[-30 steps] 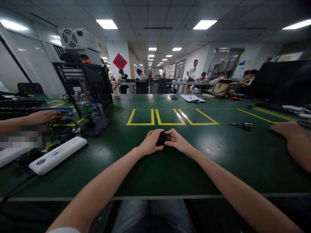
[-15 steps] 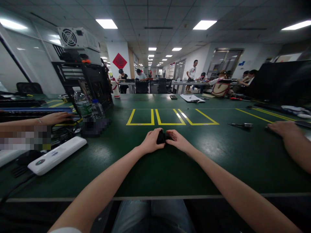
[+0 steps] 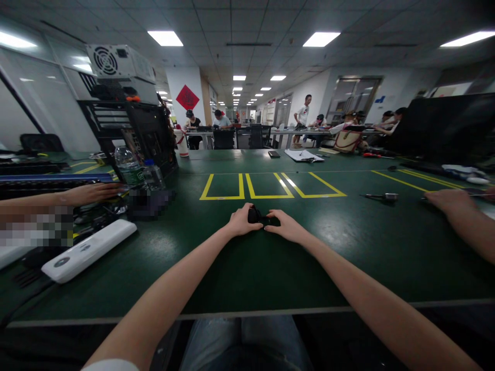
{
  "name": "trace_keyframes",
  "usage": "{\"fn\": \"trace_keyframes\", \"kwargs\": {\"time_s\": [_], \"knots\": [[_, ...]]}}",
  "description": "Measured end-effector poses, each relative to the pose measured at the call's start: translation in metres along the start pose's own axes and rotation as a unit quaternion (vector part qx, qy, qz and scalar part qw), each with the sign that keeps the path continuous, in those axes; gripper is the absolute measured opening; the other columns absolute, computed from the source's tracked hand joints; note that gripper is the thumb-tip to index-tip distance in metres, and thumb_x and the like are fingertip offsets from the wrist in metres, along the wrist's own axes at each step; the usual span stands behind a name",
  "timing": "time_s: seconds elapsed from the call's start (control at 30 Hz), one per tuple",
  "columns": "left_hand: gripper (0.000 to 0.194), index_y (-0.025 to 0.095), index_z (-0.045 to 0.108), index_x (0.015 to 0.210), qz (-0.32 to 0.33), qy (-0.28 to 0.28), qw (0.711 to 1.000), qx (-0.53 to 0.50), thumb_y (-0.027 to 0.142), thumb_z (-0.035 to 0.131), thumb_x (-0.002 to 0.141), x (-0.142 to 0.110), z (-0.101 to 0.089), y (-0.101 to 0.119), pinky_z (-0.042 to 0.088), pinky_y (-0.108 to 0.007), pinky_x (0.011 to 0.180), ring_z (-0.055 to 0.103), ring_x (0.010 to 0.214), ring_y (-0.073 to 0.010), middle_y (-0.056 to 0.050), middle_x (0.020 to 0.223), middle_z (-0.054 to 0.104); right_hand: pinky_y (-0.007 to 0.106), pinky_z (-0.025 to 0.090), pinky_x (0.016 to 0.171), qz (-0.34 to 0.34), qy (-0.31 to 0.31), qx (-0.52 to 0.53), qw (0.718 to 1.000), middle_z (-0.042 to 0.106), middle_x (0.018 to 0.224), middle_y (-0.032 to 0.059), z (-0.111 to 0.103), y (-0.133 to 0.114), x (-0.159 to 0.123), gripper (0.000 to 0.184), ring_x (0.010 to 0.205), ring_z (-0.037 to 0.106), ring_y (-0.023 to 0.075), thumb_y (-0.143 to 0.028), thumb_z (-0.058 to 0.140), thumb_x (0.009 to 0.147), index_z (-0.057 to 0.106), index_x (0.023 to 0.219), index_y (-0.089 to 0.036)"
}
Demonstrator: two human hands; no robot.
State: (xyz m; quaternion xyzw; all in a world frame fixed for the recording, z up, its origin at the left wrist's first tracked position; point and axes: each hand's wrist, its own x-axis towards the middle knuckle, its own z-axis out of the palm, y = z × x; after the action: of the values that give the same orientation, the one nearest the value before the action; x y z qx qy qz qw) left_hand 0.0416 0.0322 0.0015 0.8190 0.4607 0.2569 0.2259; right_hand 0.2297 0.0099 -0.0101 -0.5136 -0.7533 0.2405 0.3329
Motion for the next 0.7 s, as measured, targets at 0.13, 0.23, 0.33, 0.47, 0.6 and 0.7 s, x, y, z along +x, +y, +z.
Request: {"fn": "trace_keyframes", "kwargs": {"time_s": [0.13, 0.23, 0.33, 0.47, 0.6, 0.7], "knots": [[0.059, 0.019, 0.035, 0.111, 0.014, -0.023, 0.999, -0.03, 0.035, 0.062, 0.061, -0.009, -0.005, 0.003, 0.043, -0.04, 0.078, 0.053, 0.093, -0.0245, -0.009, 0.105, 0.051, 0.044, 0.031, 0.092, -0.034, -0.004, 0.039, 0.999, 0.051, 0.106, 0.0063, 0.001, -0.017, -0.002, 0.036, 0.103, 0.046, 0.023, -0.029, 0.063, 0.063, 0.053, 0.096, -0.019], [0.057, 0.019, 0.034, 0.111, 0.05, -0.061, 0.995, -0.066, 0.031, 0.061, 0.062, -0.036, -0.02, -0.003, 0.045, -0.035, 0.076, 0.053, 0.09, -0.021, -0.007, 0.102, 0.051, 0.039, 0.04, 0.083, -0.065, -0.053, 0.121, 0.989, 0.055, 0.099, 0.0047, 0.018, -0.041, -0.006, 0.036, 0.094, 0.052, 0.0197, -0.029, 0.06, 0.067, 0.049, 0.1, -0.021], [0.057, 0.02, 0.031, 0.113, 0.042, -0.07, 0.995, -0.064, 0.029, 0.059, 0.064, -0.083, -0.048, -0.016, 0.042, -0.033, 0.082, 0.052, 0.094, -0.0189, -0.005, 0.104, 0.05, 0.036, 0.044, 0.075, -0.093, -0.105, 0.158, 0.978, 0.056, 0.096, 0.0041, 0.058, -0.072, -0.004, 0.034, 0.084, 0.056, 0.0185, -0.03, 0.061, 0.066, 0.05, 0.098, -0.021], [0.055, 0.024, 0.029, 0.115, -0.052, -0.032, 0.998, 0.007, 0.034, 0.055, 0.067, -0.157, -0.098, -0.046, 0.036, -0.035, 0.09, 0.048, 0.101, -0.0202, -0.003, 0.111, 0.047, 0.033, 0.043, 0.073, -0.11, -0.122, 0.152, 0.975, 0.058, 0.095, 0.0039, 0.131, -0.128, 0.0, 0.038, 0.082, 0.056, 0.0195, -0.034, 0.064, 0.063, 0.054, 0.098, -0.022], [0.054, 0.023, 0.031, 0.113, -0.107, 0.013, 0.992, 0.073, 0.037, 0.054, 0.066, -0.222, -0.136, -0.086, 0.033, -0.04, 0.092, 0.044, 0.104, -0.0253, -0.004, 0.109, 0.049, 0.031, 0.042, 0.076, -0.165, -0.124, 0.122, 0.971, 0.061, 0.096, 0.0041, 0.192, -0.19, -0.004, 0.033, 0.088, 0.055, 0.0192, -0.035, 0.052, 0.073, 0.054, 0.103, -0.021], [0.048, 0.024, 0.035, 0.108, -0.111, 0.1, 0.984, 0.098, 0.041, 0.051, 0.065, -0.252, -0.15, -0.11, 0.032, -0.043, 0.091, 0.044, 0.104, -0.0287, -0.002, 0.106, 0.052, 0.03, 0.043, 0.075, -0.148, -0.125, 0.144, 0.97, 0.062, 0.097, 0.0066, 0.221, -0.219, -0.003, 0.041, 0.089, 0.056, 0.0207, -0.039, 0.054, 0.07, 0.054, 0.104, -0.018]]}}
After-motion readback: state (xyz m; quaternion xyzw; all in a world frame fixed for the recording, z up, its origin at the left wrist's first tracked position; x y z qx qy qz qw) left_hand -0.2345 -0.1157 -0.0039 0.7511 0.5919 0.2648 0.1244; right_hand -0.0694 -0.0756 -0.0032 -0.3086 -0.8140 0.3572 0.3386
